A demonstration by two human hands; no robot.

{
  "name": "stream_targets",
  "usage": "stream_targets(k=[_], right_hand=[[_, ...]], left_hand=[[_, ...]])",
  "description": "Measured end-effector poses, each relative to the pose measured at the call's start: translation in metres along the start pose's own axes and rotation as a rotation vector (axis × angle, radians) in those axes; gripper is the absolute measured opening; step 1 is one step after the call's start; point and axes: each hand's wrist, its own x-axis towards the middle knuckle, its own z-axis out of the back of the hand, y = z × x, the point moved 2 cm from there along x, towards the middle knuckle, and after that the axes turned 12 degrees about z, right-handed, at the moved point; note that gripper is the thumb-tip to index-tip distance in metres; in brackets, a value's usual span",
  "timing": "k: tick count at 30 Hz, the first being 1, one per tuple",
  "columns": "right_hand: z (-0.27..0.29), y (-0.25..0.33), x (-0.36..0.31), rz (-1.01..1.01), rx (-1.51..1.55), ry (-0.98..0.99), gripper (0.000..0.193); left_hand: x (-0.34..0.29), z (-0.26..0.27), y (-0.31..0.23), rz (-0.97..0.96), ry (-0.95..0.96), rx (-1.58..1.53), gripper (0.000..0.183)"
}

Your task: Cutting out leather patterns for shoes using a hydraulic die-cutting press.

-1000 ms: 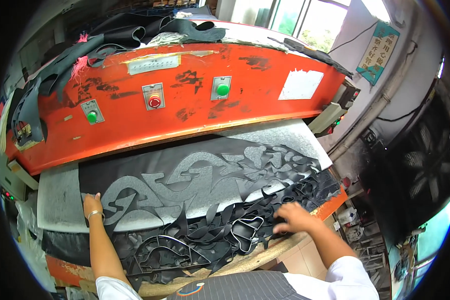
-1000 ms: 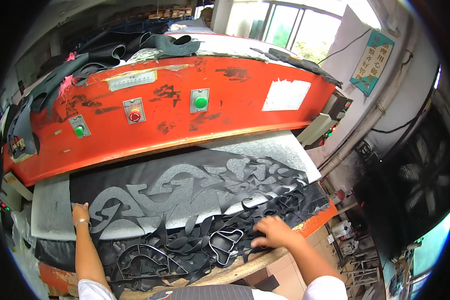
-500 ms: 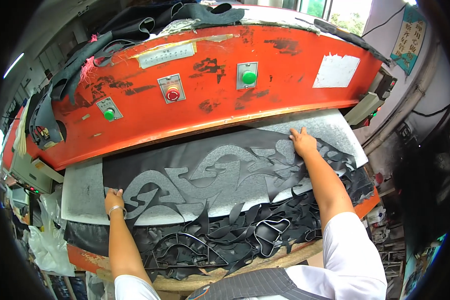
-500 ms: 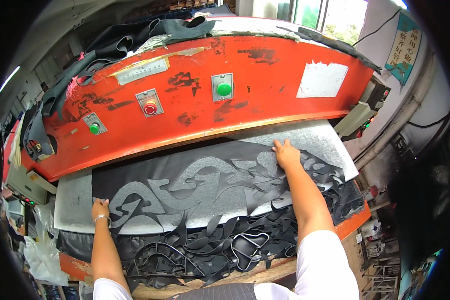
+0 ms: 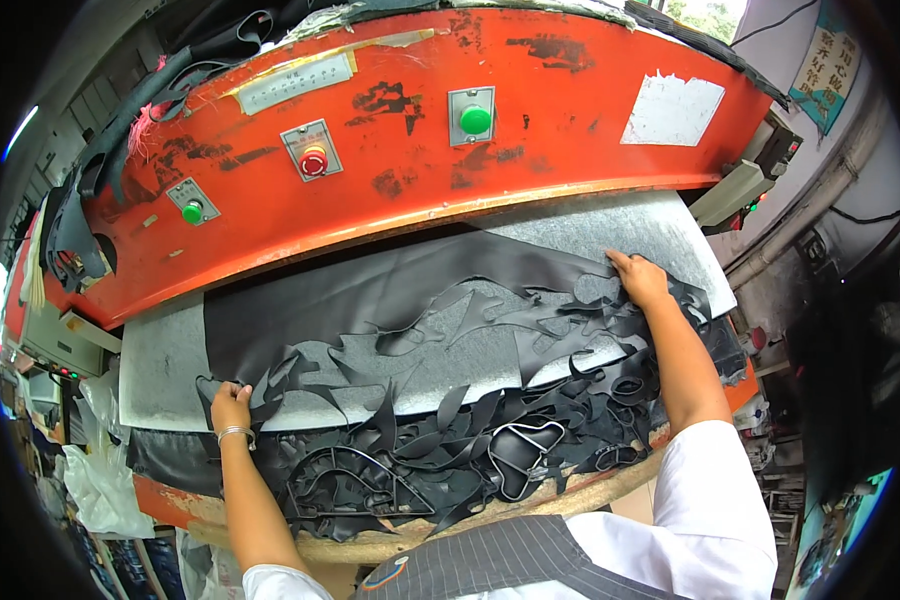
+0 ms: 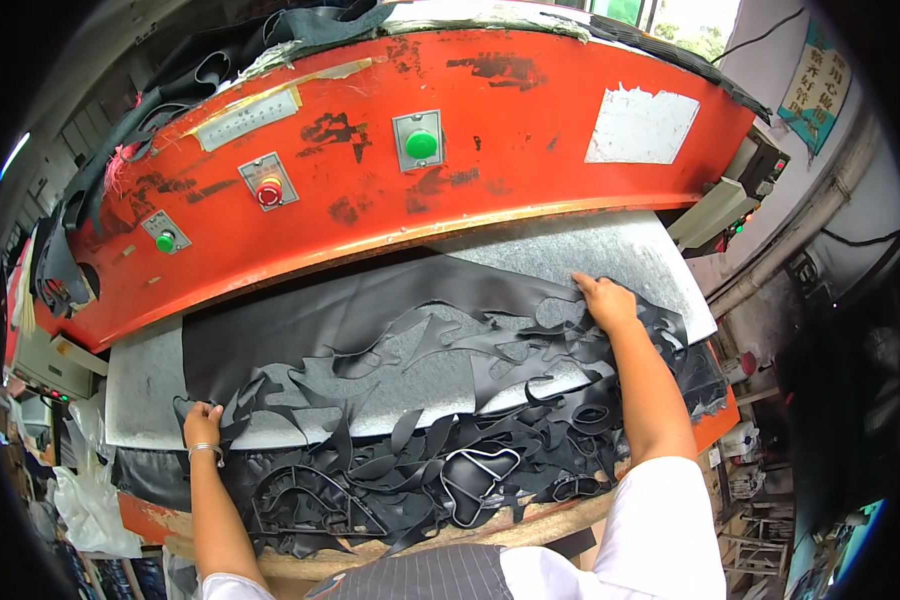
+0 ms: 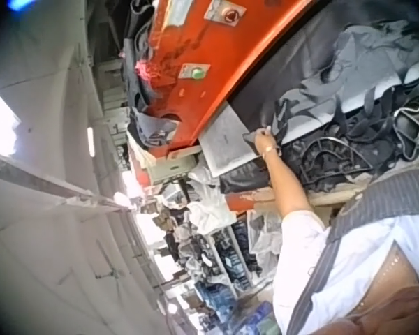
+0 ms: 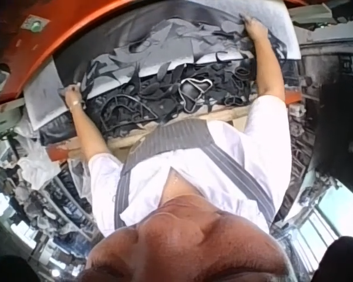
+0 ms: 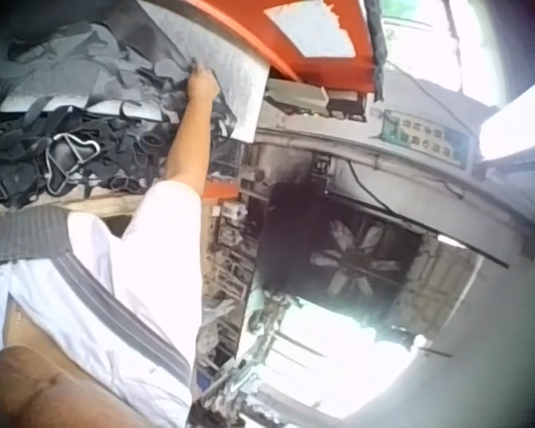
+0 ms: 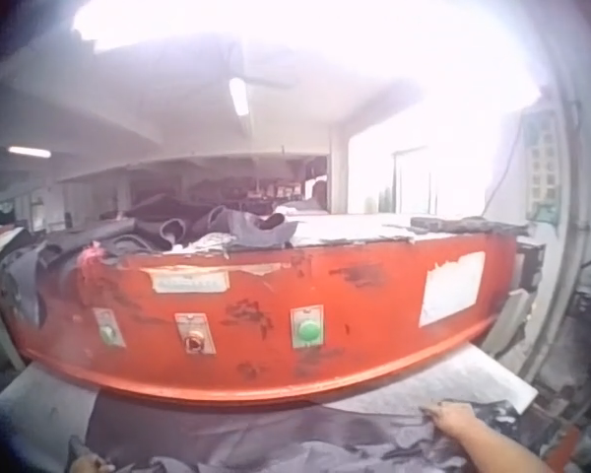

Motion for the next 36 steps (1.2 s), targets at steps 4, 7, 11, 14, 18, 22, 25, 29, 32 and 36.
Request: stream_targets(k=[4, 7, 11, 14, 18, 22, 25, 29, 32, 36], right_hand=[[0.001, -0.027, -0.04, -0.078, -0.039, -0.033, 0.027], [0.007, -0.044, -0.061, -0.136, -0.058, -0.059, 0.025], [0.013, -0.056, -0.08, -0.247, -0.063, 0.013, 0.025], [0.033, -0.05, -0.096, -0.034, -0.158, -0.229, 0.029], [0.065, 0.055, -0.074, 0.269, 0.136, -0.366, 0.035], [0.062, 0.14, -0.062, 0.442, 0.308, -0.037, 0.061], [0.067, 0.163, -0.065, 0.32, 0.292, 0.065, 0.058], [0.051, 0.142, -0.084, 0.342, 0.315, 0.287, 0.04], [0.053, 0.109, -0.122, 0.491, 0.325, 0.255, 0.026], [0.065, 0.063, -0.177, 0.422, 0.32, 0.135, 0.019]], left_hand=[[-0.016, -0.002, -0.006, -0.015, 0.026, -0.008, 0.025], [-0.025, -0.006, -0.004, -0.041, 0.052, -0.031, 0.025], [-0.043, -0.006, 0.011, -0.077, 0.141, -0.076, 0.023], [-0.071, 0.011, -0.024, -0.106, 0.088, 0.12, 0.026], [-0.097, 0.029, -0.07, -0.48, -0.333, 0.088, 0.037], [-0.124, -0.016, -0.131, -0.563, 0.028, 0.038, 0.038], [-0.152, -0.038, -0.141, -0.46, 0.314, 0.188, 0.039], [-0.163, -0.041, -0.107, -0.521, 0.484, 0.243, 0.026], [-0.172, -0.023, -0.08, -0.608, 0.588, 0.297, 0.024], [-0.179, 0.004, -0.032, -0.713, 0.679, 0.088, 0.04]])
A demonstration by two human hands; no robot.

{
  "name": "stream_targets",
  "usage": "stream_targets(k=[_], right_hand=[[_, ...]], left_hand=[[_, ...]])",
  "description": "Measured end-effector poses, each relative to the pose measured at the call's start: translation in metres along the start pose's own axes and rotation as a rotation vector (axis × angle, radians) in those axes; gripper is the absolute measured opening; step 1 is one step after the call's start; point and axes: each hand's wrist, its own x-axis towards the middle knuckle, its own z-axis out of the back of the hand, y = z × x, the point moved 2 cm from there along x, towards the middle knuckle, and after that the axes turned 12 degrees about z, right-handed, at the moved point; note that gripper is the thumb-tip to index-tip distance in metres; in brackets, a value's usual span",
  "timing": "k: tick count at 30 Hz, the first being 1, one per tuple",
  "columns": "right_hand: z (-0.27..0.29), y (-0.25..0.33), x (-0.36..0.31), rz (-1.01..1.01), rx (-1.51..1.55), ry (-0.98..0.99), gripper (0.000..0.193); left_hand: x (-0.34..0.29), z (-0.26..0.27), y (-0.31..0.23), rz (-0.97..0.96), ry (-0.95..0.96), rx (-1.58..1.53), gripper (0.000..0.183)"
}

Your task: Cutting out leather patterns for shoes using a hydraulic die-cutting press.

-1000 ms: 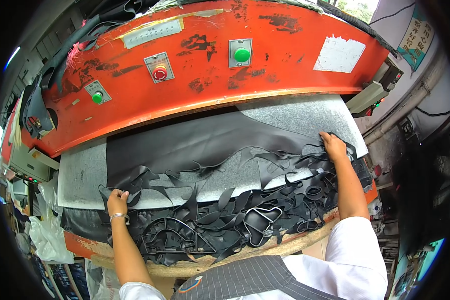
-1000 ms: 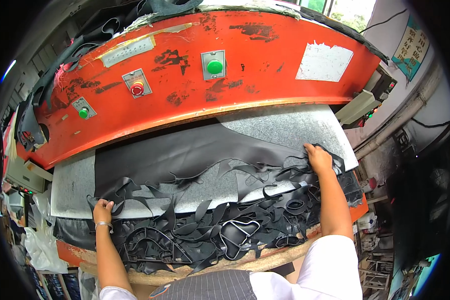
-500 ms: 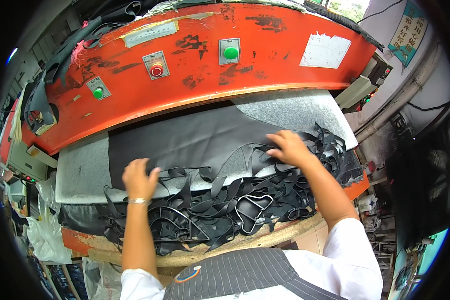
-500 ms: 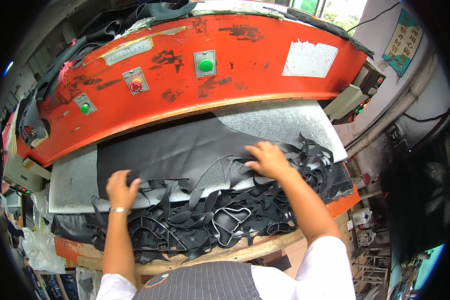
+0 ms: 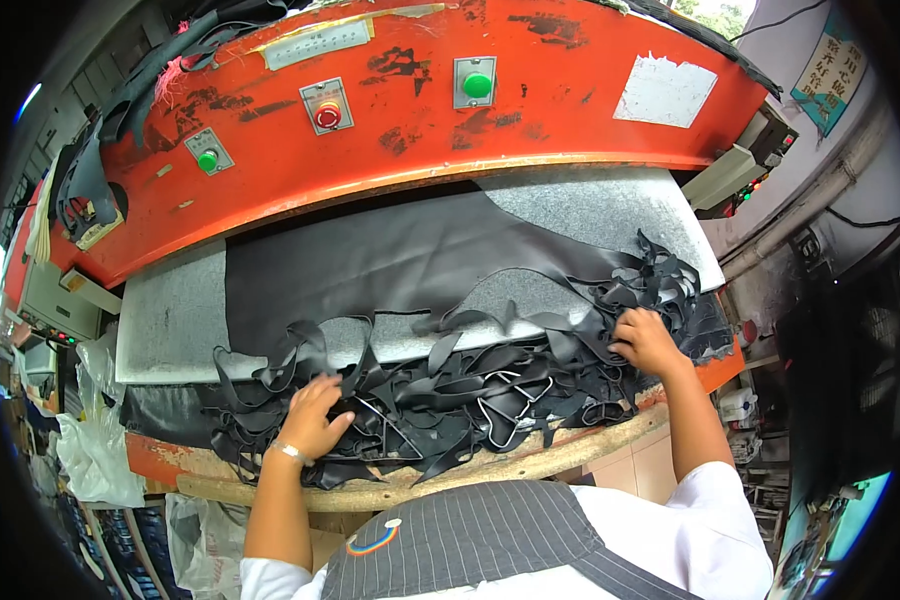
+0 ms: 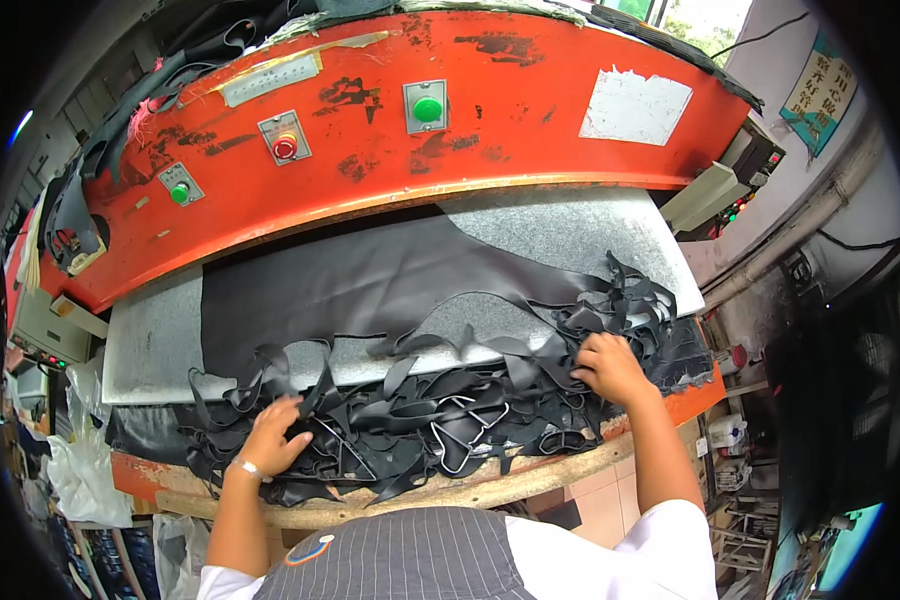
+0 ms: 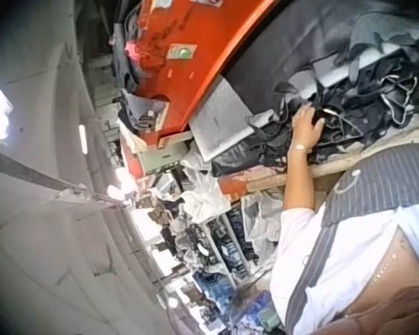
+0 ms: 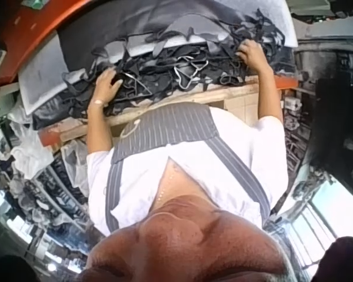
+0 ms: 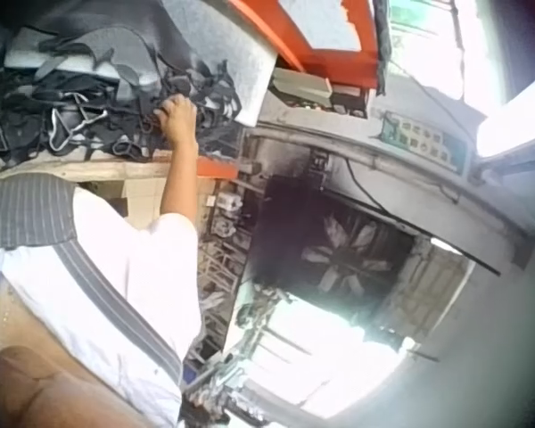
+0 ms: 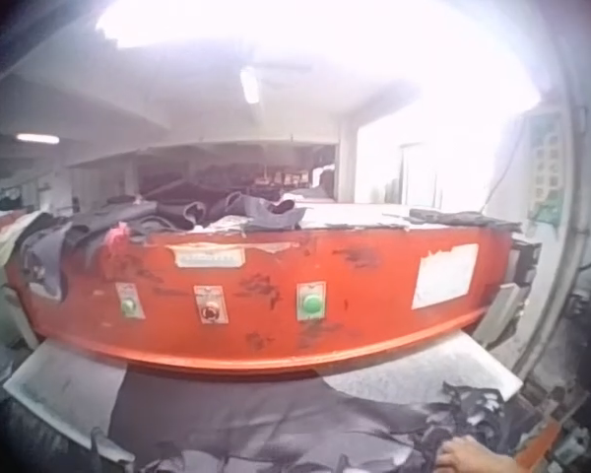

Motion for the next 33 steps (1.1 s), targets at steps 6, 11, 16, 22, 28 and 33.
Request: stream_targets(k=[6, 11, 16, 22, 28, 33], right_hand=[[0.022, -0.003, -0.055, -0.159, 0.328, -0.02, 0.034], [0.052, -0.008, -0.001, -0.046, 0.22, -0.296, 0.039], [0.024, -0.026, 0.07, -0.123, 0.083, -0.292, 0.054], [0.003, -0.055, 0.017, -0.443, -0.014, 0.004, 0.063], [0.012, -0.057, -0.071, -0.346, 0.098, -0.254, 0.05], [0.043, 0.068, 0.001, -0.119, -0.399, -0.658, 0.021]], left_hand=[[-0.026, 0.057, -0.054, 0.297, 0.27, -0.107, 0.057], [0.008, 0.08, -0.045, 0.223, -0.113, -0.147, 0.048], [0.064, 0.032, -0.011, 0.217, -0.365, 0.151, 0.055], [0.008, 0.01, -0.002, 0.269, -0.377, 0.174, 0.044], [-0.066, 0.015, 0.02, 0.327, -0.186, -0.273, 0.052], [-0.087, 0.058, 0.025, 0.354, -0.109, -0.651, 0.04]])
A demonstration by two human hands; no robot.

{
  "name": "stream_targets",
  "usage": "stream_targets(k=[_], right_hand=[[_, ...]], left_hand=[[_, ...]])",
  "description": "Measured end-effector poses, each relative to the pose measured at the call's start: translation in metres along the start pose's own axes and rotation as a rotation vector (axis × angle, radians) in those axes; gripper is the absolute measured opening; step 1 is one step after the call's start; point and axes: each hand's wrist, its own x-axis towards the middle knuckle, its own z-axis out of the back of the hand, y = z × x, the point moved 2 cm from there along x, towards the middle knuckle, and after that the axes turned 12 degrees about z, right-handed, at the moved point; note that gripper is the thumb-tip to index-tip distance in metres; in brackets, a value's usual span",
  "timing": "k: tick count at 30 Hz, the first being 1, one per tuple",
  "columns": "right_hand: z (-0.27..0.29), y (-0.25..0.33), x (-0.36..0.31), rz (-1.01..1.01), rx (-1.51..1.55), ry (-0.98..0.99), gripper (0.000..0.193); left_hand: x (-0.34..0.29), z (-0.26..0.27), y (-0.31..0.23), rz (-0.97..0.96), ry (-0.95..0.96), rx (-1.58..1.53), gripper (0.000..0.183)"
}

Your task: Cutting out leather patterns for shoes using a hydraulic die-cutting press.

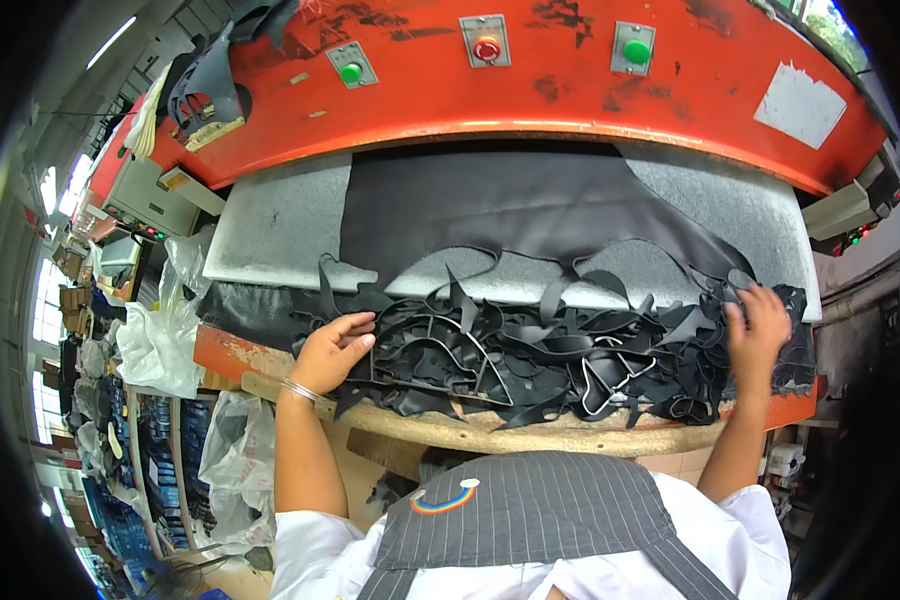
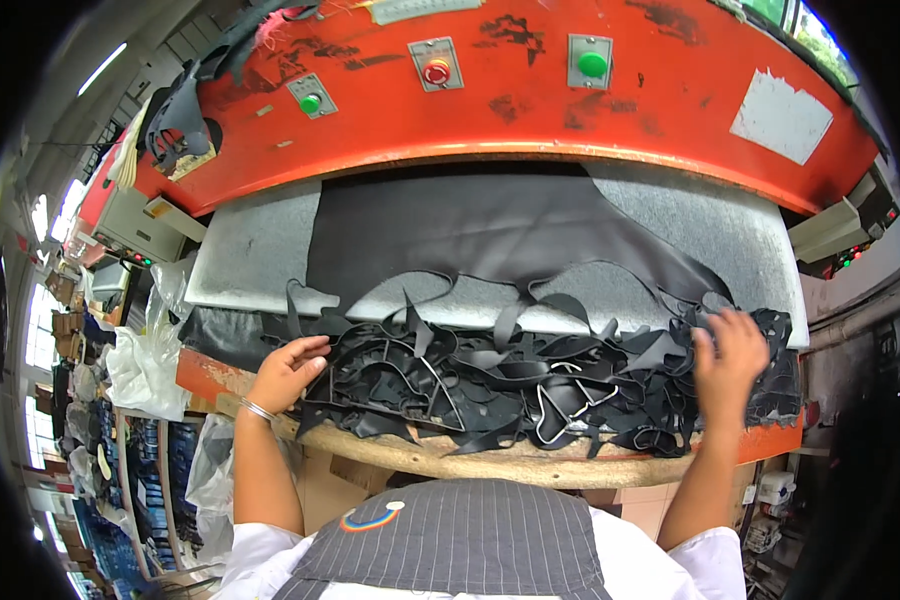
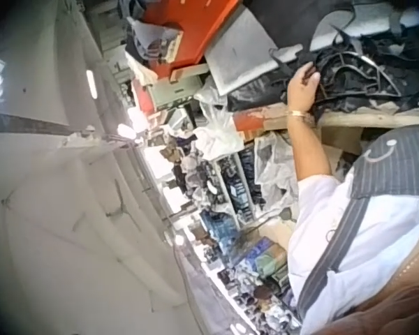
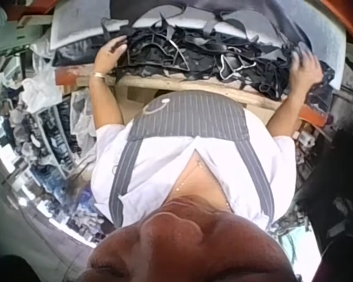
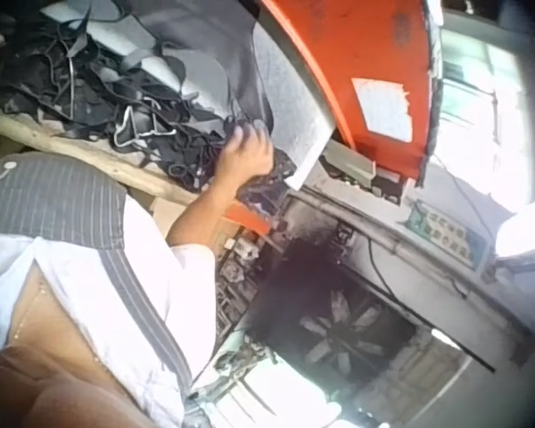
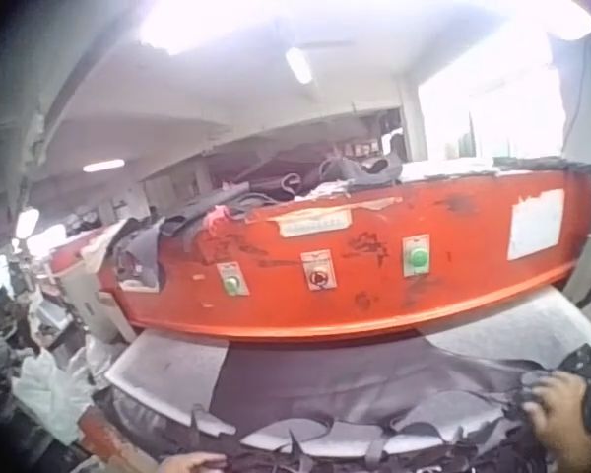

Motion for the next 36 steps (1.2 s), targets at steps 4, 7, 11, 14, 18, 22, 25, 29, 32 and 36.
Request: stream_targets(k=[4, 7, 11, 14, 18, 22, 25, 29, 32, 36], right_hand=[[-0.021, 0.163, 0.046, 0.163, 0.826, 0.175, 0.028], [-0.036, 0.274, 0.056, 0.41, 0.974, 0.444, 0.037], [-0.063, 0.388, 0.053, 0.556, 0.544, 0.775, 0.052], [-0.082, 0.415, 0.043, 0.478, 0.42, 0.688, 0.04], [-0.079, 0.397, 0.039, 0.658, 0.44, 0.753, 0.014], [-0.053, 0.348, 0.066, 0.605, 0.196, 0.772, 0.019], [-0.049, 0.358, 0.063, 0.327, 0.169, 0.762, 0.026], [-0.071, 0.428, 0.062, -0.179, 0.163, 1.006, 0.067], [-0.082, 0.446, 0.044, -0.295, 0.083, 0.936, 0.088], [-0.05, 0.428, 0.058, -0.49, 0.337, 0.853, 0.08]], left_hand=[[0.039, 0.022, -0.006, -0.11, -0.106, 0.078, 0.037], [0.099, 0.017, -0.027, -0.254, -0.14, 0.258, 0.04], [0.171, 0.008, 0.003, -0.3, -0.062, 0.599, 0.057], [0.205, 0.014, -0.003, -0.335, -0.093, 0.74, 0.062], [0.264, 0.05, 0.006, -0.208, -0.216, 0.795, 0.065], [0.288, 0.043, -0.001, -0.276, -0.287, 0.821, 0.054], [0.256, -0.006, -0.016, -0.67, -0.063, 1.007, 0.051], [0.211, -0.054, 0.009, -0.791, 0.124, 0.93, 0.055], [0.184, -0.044, 0.022, -0.835, 0.269, 0.914, 0.058], [0.154, -0.006, 0.078, -0.883, 0.262, 0.888, 0.062]])
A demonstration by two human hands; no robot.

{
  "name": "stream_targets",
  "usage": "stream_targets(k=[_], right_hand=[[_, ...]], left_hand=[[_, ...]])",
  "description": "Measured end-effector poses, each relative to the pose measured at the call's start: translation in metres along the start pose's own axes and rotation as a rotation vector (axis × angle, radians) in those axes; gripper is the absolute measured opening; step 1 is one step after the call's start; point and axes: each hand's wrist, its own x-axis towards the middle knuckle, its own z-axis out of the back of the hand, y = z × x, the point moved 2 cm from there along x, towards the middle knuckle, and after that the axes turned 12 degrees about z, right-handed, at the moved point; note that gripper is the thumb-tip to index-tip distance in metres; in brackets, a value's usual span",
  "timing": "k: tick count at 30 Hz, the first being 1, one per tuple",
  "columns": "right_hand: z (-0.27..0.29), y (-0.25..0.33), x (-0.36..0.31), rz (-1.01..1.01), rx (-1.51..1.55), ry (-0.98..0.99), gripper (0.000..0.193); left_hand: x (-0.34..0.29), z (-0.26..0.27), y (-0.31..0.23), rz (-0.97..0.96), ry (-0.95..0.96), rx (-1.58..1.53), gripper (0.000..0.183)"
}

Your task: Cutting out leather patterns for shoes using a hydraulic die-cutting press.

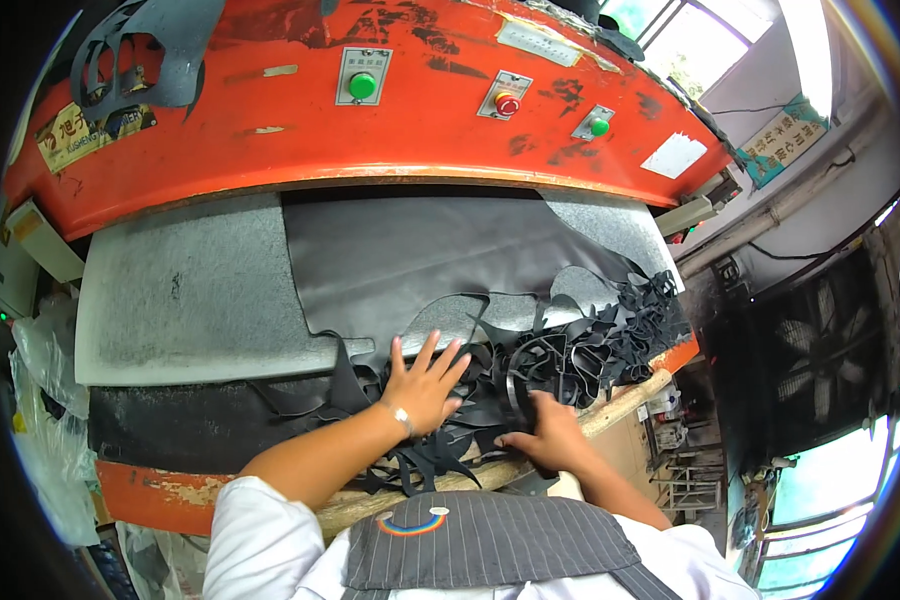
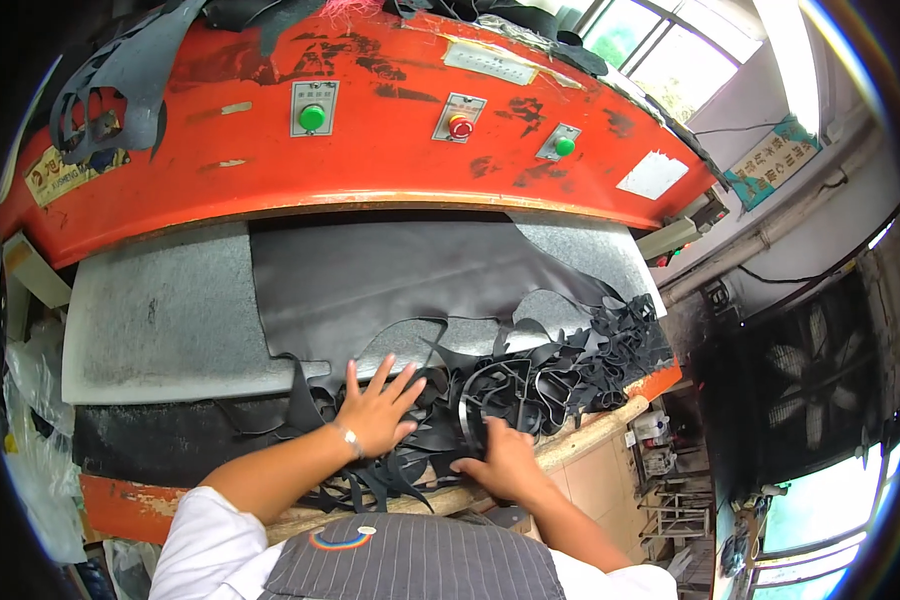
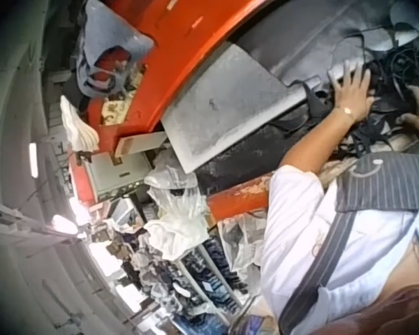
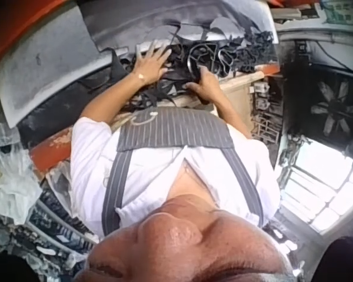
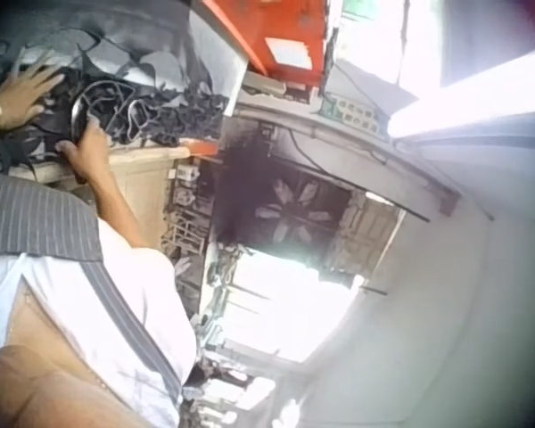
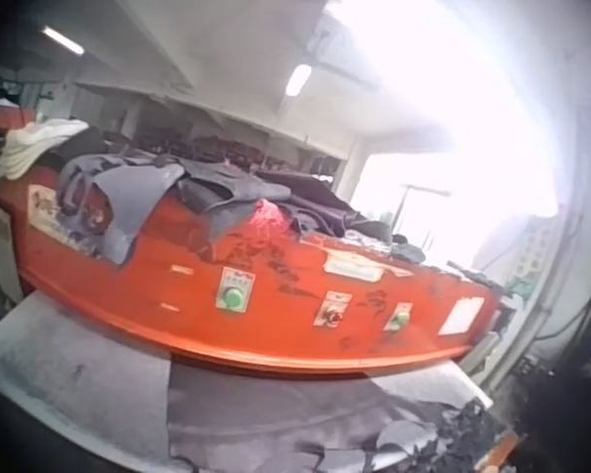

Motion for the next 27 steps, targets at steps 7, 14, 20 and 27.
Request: stream_targets(k=[7, 14, 20, 27], right_hand=[[0.109, -0.04, -0.115, -0.484, 1.154, -0.58, 0.048], [0.118, -0.014, -0.052, 0.583, 0.384, -0.167, 0.08], [0.069, 0.041, 0.114, 1.066, -0.159, 0.008, 0.061], [0.016, 0.064, 0.21, 1.168, -0.166, 0.077, 0.06]], left_hand=[[-0.064, 0.053, 0.026, -0.156, 0.499, -0.409, 0.066], [-0.022, 0.075, 0.124, 0.54, -0.352, -0.123, 0.054], [-0.057, 0.041, 0.11, 0.581, -0.364, -0.032, 0.062], [-0.084, 0.046, 0.111, 0.52, -0.37, -0.243, 0.059]])
